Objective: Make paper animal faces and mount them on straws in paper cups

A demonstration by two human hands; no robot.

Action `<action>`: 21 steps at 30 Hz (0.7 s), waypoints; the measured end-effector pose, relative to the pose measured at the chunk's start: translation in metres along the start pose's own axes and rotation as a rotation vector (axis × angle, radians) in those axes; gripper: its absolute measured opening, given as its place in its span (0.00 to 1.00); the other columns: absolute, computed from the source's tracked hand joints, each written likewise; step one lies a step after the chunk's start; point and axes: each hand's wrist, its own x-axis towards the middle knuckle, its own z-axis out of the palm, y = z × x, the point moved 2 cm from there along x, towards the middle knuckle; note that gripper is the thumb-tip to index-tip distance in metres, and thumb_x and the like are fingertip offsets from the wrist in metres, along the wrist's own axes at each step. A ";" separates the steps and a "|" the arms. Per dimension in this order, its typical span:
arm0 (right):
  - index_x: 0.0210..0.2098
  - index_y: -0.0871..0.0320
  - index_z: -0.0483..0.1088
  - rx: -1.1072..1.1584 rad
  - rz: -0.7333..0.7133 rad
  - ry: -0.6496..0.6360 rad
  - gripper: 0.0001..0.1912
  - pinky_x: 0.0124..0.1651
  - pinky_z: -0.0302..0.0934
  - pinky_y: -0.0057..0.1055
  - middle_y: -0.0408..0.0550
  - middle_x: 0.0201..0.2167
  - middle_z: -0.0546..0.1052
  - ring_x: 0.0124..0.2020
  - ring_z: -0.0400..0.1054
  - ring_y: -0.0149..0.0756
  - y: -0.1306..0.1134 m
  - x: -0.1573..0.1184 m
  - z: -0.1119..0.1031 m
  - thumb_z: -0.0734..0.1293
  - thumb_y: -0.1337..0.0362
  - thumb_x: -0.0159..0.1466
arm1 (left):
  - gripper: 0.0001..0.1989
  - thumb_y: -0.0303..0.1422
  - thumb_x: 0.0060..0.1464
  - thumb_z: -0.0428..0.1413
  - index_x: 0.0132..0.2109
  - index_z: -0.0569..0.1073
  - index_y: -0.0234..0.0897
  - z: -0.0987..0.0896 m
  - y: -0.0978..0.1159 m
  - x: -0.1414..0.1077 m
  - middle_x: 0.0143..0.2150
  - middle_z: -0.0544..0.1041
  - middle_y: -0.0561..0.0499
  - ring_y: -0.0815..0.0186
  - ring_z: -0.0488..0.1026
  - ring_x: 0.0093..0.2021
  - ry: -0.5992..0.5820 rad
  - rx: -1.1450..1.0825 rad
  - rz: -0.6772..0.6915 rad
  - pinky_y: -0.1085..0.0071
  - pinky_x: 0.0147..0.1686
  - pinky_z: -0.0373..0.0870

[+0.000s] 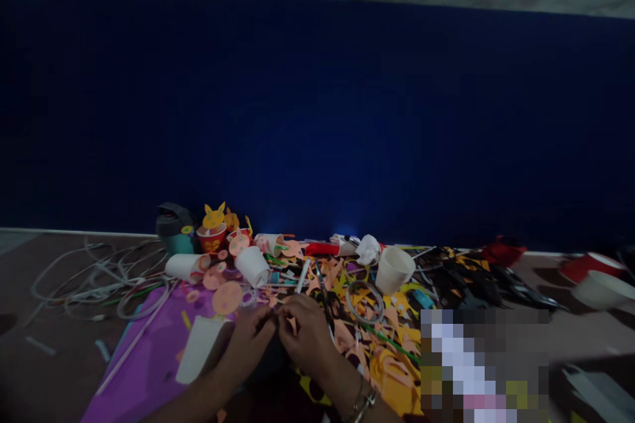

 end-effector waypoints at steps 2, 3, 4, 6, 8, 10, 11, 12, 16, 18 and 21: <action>0.29 0.56 0.71 0.015 0.018 -0.011 0.08 0.38 0.60 0.31 0.47 0.29 0.73 0.33 0.66 0.37 0.000 0.001 -0.001 0.61 0.73 0.57 | 0.07 0.31 0.48 0.48 0.24 0.66 0.38 0.000 0.001 0.000 0.23 0.68 0.54 0.65 0.64 0.27 0.000 -0.002 0.001 0.73 0.28 0.60; 0.29 0.56 0.71 0.012 0.025 -0.018 0.08 0.38 0.60 0.31 0.47 0.29 0.73 0.33 0.66 0.37 -0.001 0.001 -0.001 0.61 0.73 0.57 | 0.08 0.32 0.49 0.48 0.24 0.66 0.38 0.000 0.002 0.000 0.23 0.68 0.54 0.65 0.64 0.27 -0.001 -0.001 0.003 0.73 0.27 0.60; 0.29 0.56 0.70 0.003 0.027 -0.022 0.08 0.38 0.59 0.31 0.47 0.29 0.73 0.33 0.66 0.37 -0.001 0.001 -0.002 0.61 0.73 0.57 | 0.08 0.32 0.49 0.49 0.24 0.65 0.38 0.000 0.002 0.001 0.22 0.67 0.54 0.65 0.64 0.27 -0.001 0.003 0.001 0.73 0.27 0.59; 0.29 0.56 0.70 -0.023 0.014 -0.025 0.08 0.39 0.59 0.32 0.47 0.29 0.73 0.33 0.66 0.37 -0.001 0.001 -0.002 0.61 0.73 0.57 | 0.09 0.32 0.49 0.49 0.23 0.65 0.38 0.000 0.001 0.001 0.22 0.67 0.54 0.65 0.64 0.26 0.002 0.008 -0.004 0.73 0.26 0.59; 0.29 0.56 0.70 -0.047 -0.009 -0.025 0.09 0.40 0.59 0.33 0.48 0.30 0.73 0.34 0.66 0.38 -0.001 0.000 -0.002 0.61 0.74 0.56 | 0.08 0.31 0.49 0.49 0.24 0.66 0.38 0.000 0.000 0.001 0.23 0.68 0.54 0.65 0.64 0.27 0.002 0.011 -0.001 0.73 0.27 0.59; 0.30 0.56 0.70 -0.059 -0.022 -0.025 0.09 0.41 0.59 0.33 0.48 0.30 0.73 0.35 0.66 0.38 -0.001 0.000 -0.002 0.61 0.74 0.56 | 0.07 0.30 0.48 0.48 0.25 0.67 0.37 0.000 -0.001 0.001 0.23 0.69 0.54 0.65 0.64 0.27 0.001 0.016 0.002 0.72 0.28 0.60; 0.30 0.56 0.70 -0.058 -0.019 -0.029 0.09 0.41 0.59 0.33 0.48 0.30 0.73 0.35 0.66 0.38 -0.001 0.000 -0.002 0.61 0.74 0.57 | 0.07 0.30 0.49 0.48 0.25 0.67 0.37 0.000 -0.002 0.001 0.24 0.69 0.54 0.64 0.64 0.27 0.001 0.021 0.002 0.72 0.28 0.60; 0.30 0.56 0.70 -0.053 -0.011 -0.033 0.09 0.40 0.59 0.32 0.48 0.29 0.73 0.34 0.66 0.37 0.000 0.000 -0.001 0.61 0.74 0.57 | 0.07 0.31 0.49 0.48 0.25 0.66 0.37 0.000 -0.002 0.001 0.23 0.68 0.54 0.65 0.64 0.27 -0.001 0.026 0.001 0.72 0.28 0.60; 0.29 0.56 0.69 -0.036 0.014 -0.032 0.08 0.39 0.59 0.31 0.48 0.29 0.73 0.33 0.66 0.37 0.000 0.000 -0.002 0.61 0.73 0.57 | 0.08 0.32 0.49 0.48 0.24 0.66 0.37 0.000 -0.003 0.000 0.22 0.67 0.54 0.65 0.63 0.26 -0.007 0.013 -0.004 0.73 0.26 0.58; 0.29 0.56 0.70 -0.043 -0.001 -0.031 0.08 0.40 0.58 0.32 0.48 0.29 0.73 0.34 0.66 0.37 0.000 0.000 -0.002 0.61 0.73 0.57 | 0.08 0.31 0.49 0.49 0.24 0.66 0.37 0.001 -0.003 0.001 0.23 0.67 0.54 0.66 0.63 0.27 -0.005 0.007 0.001 0.73 0.26 0.58; 0.29 0.57 0.71 -0.002 0.033 -0.041 0.07 0.39 0.58 0.32 0.48 0.29 0.73 0.34 0.65 0.37 0.000 0.002 -0.002 0.62 0.71 0.57 | 0.07 0.30 0.49 0.48 0.24 0.65 0.37 0.000 -0.001 0.002 0.22 0.66 0.55 0.66 0.62 0.26 0.000 0.020 0.012 0.74 0.26 0.58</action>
